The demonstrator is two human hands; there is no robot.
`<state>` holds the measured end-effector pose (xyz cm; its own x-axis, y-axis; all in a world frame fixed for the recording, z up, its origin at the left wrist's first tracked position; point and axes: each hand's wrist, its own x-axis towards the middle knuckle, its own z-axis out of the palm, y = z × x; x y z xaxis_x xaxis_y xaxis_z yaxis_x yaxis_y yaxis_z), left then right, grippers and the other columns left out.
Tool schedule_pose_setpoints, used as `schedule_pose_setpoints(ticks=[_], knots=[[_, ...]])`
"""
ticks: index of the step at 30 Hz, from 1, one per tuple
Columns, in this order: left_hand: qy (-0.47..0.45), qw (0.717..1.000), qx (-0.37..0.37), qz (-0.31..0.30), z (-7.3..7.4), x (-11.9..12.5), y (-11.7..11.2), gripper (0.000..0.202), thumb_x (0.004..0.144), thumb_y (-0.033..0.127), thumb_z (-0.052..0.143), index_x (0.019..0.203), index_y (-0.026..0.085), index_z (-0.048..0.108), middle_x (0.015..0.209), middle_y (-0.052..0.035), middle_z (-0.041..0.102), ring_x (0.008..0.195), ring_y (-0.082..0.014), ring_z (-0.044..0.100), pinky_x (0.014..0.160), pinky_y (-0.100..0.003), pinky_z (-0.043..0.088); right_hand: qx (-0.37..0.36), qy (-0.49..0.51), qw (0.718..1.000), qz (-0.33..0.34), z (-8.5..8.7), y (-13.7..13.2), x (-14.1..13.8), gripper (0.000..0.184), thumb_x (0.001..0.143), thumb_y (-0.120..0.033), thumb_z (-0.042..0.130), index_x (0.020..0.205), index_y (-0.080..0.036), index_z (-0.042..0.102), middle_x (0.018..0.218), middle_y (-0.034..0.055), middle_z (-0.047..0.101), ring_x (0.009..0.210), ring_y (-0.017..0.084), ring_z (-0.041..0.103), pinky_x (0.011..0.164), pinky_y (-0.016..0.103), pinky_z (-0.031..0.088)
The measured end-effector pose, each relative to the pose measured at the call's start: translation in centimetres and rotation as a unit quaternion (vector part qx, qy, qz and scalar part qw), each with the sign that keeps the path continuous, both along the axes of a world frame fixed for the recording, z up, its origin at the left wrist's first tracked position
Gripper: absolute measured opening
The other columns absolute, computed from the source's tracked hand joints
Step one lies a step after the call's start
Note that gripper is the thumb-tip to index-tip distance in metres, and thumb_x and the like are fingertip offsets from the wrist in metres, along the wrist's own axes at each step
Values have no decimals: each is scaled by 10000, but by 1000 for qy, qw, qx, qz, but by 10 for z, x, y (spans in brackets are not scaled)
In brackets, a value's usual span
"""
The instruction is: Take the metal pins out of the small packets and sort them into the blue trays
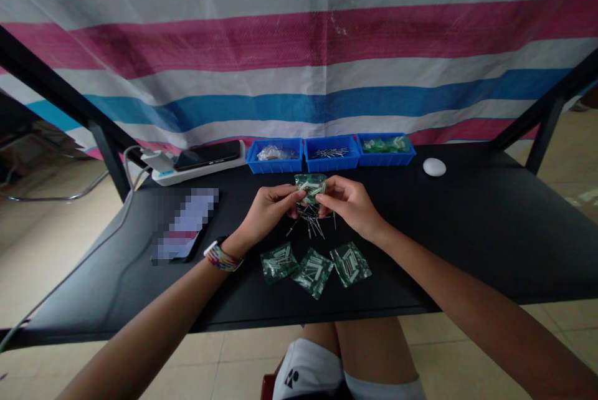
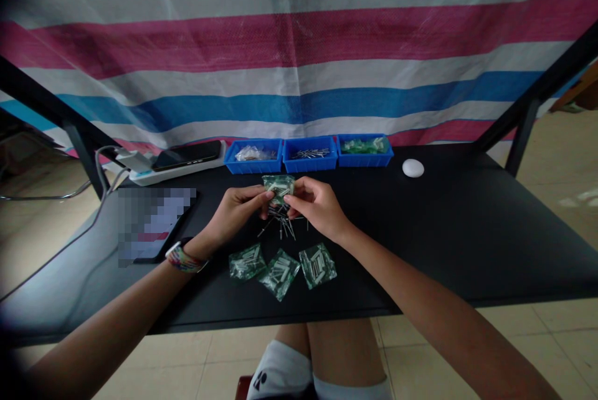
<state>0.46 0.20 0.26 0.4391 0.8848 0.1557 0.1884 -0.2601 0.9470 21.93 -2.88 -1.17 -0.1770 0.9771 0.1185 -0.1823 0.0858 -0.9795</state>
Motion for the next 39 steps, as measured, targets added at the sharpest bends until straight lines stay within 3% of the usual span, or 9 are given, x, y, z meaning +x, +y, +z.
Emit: schedule_pose_setpoints(ticks=[3, 9, 13, 16, 19, 23, 29, 34, 39], knots=[[7, 1000, 6, -4, 1, 1, 0, 453, 947, 531, 724, 705, 148, 727, 614, -11, 641, 598, -132, 593, 624, -252, 450, 9, -9, 1000, -17, -1, 1, 0, 362, 771, -440, 914, 856, -186, 672, 763, 0, 711, 597, 136, 685, 605, 295, 617], [-29, 997, -75, 13, -3, 0, 1, 607, 986, 653, 588, 662, 150, 693, 572, -31, 617, 531, -137, 585, 562, -257, 443, 110, -78, 986, -95, 4, -3, 3, 270, 882, -418, 828, 842, -205, 666, 732, -11, 687, 566, 139, 678, 545, 269, 538], [-54, 985, -164, -31, -5, -1, 3, 679, 981, 707, 545, 712, 121, 758, 609, -77, 676, 534, -153, 624, 577, -273, 499, 272, -204, 930, -137, 6, -9, 7, 67, 984, -229, 685, 962, -219, 748, 874, 29, 742, 685, 156, 712, 647, 298, 579], [-93, 969, -221, -52, -6, 0, 3, 627, 937, 697, 627, 809, 102, 776, 726, -110, 746, 578, -173, 681, 579, -278, 531, 361, -279, 878, -144, 5, -11, 8, 193, 1003, -125, 621, 1031, -236, 777, 961, 47, 761, 846, 180, 737, 766, 317, 600], [-109, 964, -235, -54, -8, 1, 3, 466, 886, 565, 758, 824, 102, 752, 728, -97, 749, 598, -171, 702, 579, -257, 538, 381, -316, 858, -135, 4, -12, 8, 241, 1009, -97, 601, 1067, -244, 783, 1022, 54, 759, 908, 184, 740, 816, 320, 603], [-124, 965, -226, -44, -7, 2, 2, 327, 832, 424, 844, 873, 117, 738, 730, -54, 736, 598, -161, 714, 576, -240, 549, 332, -285, 889, -137, 5, -11, 7, 295, 994, -107, 569, 1148, -260, 769, 1118, 79, 720, 979, 214, 721, 855, 363, 623], [-143, 971, -192, -29, -4, 4, 0, 376, 844, 455, 860, 984, 117, 771, 759, -73, 765, 617, -168, 724, 587, -247, 561, 86, -67, 991, -80, 5, -7, 5, 330, 954, -358, 696, 1271, -265, 685, 1142, 66, 696, 819, 183, 713, 708, 353, 677], [-126, 982, -140, -22, -5, 3, 1, 384, 872, 478, 837, 1005, 118, 819, 778, -74, 752, 672, -160, 695, 606, -253, 568, 3, 3, 1000, -4, 5, -1, 4, 435, 813, -469, 880, 1145, -220, 751, 1045, 56, 768, 919, 219, 771, 799, 376, 686], [-105, 992, -62, -29, -8, 3, 2, 377, 907, 483, 802, 743, 143, 804, 836, -56, 673, 708, -126, 608, 576, -225, 538, 13, 7, 1000, -15, 4, 2, 3, 405, 792, -505, 895, 1075, -227, 814, 1099, 66, 817, 990, 234, 781, 864, 408, 679]])
